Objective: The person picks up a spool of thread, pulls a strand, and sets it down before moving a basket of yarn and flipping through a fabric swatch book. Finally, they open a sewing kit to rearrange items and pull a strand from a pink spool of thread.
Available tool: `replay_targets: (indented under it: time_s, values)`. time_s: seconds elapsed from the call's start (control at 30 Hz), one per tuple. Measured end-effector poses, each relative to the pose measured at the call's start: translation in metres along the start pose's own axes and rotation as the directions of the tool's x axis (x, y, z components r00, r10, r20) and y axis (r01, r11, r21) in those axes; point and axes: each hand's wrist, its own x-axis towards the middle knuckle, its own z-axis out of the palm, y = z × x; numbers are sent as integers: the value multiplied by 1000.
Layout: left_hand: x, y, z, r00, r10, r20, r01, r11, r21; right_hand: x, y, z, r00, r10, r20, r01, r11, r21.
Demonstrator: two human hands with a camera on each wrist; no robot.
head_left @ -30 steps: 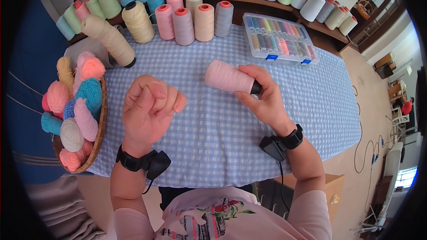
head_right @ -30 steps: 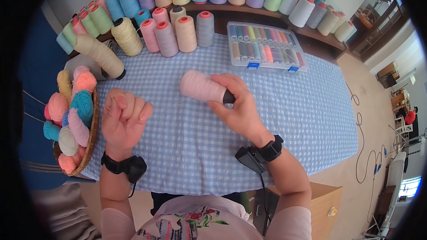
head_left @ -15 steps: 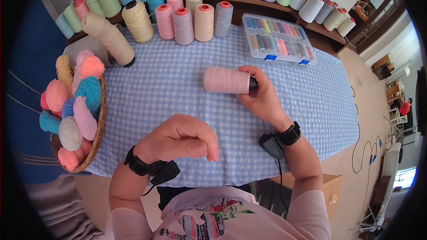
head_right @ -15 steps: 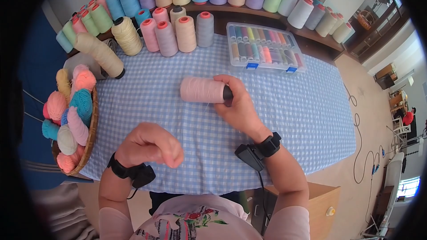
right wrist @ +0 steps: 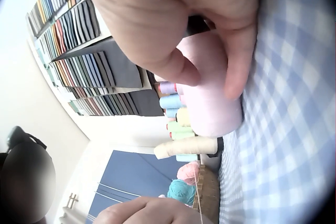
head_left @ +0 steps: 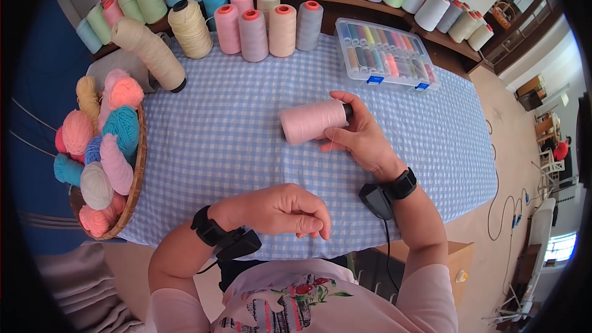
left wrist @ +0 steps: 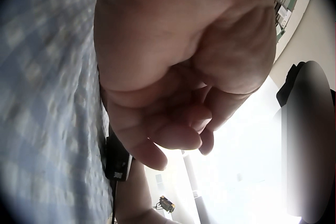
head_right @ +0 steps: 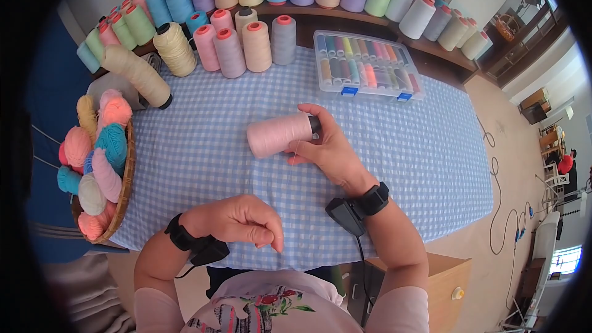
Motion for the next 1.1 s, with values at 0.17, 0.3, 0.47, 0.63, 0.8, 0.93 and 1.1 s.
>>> replay_targets:
  time_s: [0.17,0.3,0.47,0.63,0.8,0.93,1.1]
  values:
    - [1,-3,3,997,-38,60,39,999,-3,0,1,3,998,-40,-44,39,999,-29]
    - [2,-11,4,988,-57,143,51,998,40,2,4,-2,991,-123,-45,122,992,-25]
    - [2,-15,1,976,-59,208,53,998,33,-3,-14,-2,913,-392,-111,395,919,2]
    - [2,-13,5,917,-160,364,155,987,43,-6,-23,-6,898,-421,-129,438,884,164]
    - [-10,15,-13,944,254,213,-293,939,180,-8,-23,-3,882,-453,-127,469,868,162]
    - [-29,1,-51,765,392,-511,-443,896,24,-8,-18,2,868,-494,-40,496,867,43]
    - [-8,7,-37,466,220,-857,-262,960,105,-14,-12,10,845,-514,146,531,837,-130]
